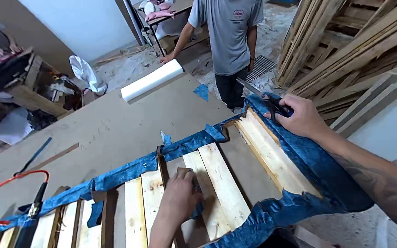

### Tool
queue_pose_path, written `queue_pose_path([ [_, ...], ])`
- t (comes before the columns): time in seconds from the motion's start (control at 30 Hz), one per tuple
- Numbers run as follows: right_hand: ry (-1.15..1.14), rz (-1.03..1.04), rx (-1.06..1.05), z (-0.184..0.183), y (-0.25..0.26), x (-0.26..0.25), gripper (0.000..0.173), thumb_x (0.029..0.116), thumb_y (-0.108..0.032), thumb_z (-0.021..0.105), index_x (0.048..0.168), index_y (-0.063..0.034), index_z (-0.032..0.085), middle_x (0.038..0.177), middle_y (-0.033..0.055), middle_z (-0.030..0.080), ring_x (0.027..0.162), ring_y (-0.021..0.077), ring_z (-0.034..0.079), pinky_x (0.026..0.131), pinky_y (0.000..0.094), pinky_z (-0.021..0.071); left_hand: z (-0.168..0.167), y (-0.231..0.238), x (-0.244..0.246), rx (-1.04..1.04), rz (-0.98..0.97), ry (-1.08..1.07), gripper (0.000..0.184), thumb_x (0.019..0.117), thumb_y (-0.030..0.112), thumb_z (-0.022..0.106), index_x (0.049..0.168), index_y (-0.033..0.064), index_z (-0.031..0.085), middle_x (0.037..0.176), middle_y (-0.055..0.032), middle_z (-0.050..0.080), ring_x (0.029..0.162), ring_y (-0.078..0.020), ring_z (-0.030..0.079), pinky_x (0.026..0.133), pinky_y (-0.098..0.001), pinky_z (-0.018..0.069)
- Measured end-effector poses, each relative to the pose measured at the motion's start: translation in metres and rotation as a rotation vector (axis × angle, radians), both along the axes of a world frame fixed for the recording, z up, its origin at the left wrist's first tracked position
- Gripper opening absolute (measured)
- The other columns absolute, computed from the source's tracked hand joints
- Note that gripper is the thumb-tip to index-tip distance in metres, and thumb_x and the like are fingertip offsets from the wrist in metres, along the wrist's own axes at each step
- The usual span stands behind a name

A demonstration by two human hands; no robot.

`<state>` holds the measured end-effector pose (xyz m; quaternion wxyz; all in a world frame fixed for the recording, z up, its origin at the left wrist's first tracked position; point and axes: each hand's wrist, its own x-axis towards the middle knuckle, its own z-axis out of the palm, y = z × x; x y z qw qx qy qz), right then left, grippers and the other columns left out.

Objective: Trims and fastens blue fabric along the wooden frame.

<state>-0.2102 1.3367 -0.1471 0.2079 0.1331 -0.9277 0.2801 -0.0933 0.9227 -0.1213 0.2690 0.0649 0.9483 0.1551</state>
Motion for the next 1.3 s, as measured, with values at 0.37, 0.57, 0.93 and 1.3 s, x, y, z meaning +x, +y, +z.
queue_pose_path([
  [0.37,-0.037,0.084,-0.072,-0.004,0.010,0.003,0.032,0.0849,-0.037,0.078,0.087,-0.0087,0.063,0.090,0.0050,0.061,0.078,0.0181,0.061,0.066,0.0380,0.0532,-0.080,0.116,-0.135,-0.236,-0.441,0.483,0.029,0.0944,0.030,0.071,0.104,0.0033,0.077,0.146,-0.0169,0.054,0.143,-0.0386,0.041,0.124,-0.0625,0.0197],
  [0.57,-0.051,0.180,-0.048,-0.013,0.021,0.005,0.041,0.0833,-0.050,0.075,0.096,-0.0117,0.067,0.102,0.0044,0.064,0.097,0.0208,0.063,0.084,0.0445,0.0557,-0.068,0.095,-0.076,0.551,-0.065,0.318,0.034,0.1051,0.033,0.053,0.096,0.0094,0.076,0.138,-0.0086,0.056,0.129,-0.0220,0.054,0.105,-0.0425,0.0516],
  [0.93,-0.701,0.195,0.431,0.089,-0.016,-0.011,0.045,0.0896,-0.059,0.071,0.073,-0.0182,0.061,0.064,-0.0008,0.057,0.058,0.0152,0.058,0.052,0.0386,0.0497,-0.122,0.170,-0.038,0.489,0.044,0.341,0.050,0.1098,0.040,0.039,0.095,0.0063,0.073,0.112,-0.0074,0.069,0.111,-0.0208,0.065,0.094,-0.0403,0.0560],
  [1.3,-1.541,0.284,0.879,0.116,-0.126,-0.140,0.058,0.1020,-0.061,0.049,0.080,-0.0097,0.062,0.059,0.0025,0.053,0.044,0.0105,0.045,0.045,0.0261,0.0385,-0.120,0.179,-0.054,0.624,-0.055,0.258,0.041,0.1094,0.032,0.044,0.108,0.0039,0.072,0.125,-0.0072,0.070,0.127,-0.0189,0.061,0.108,-0.0348,0.0495],
])
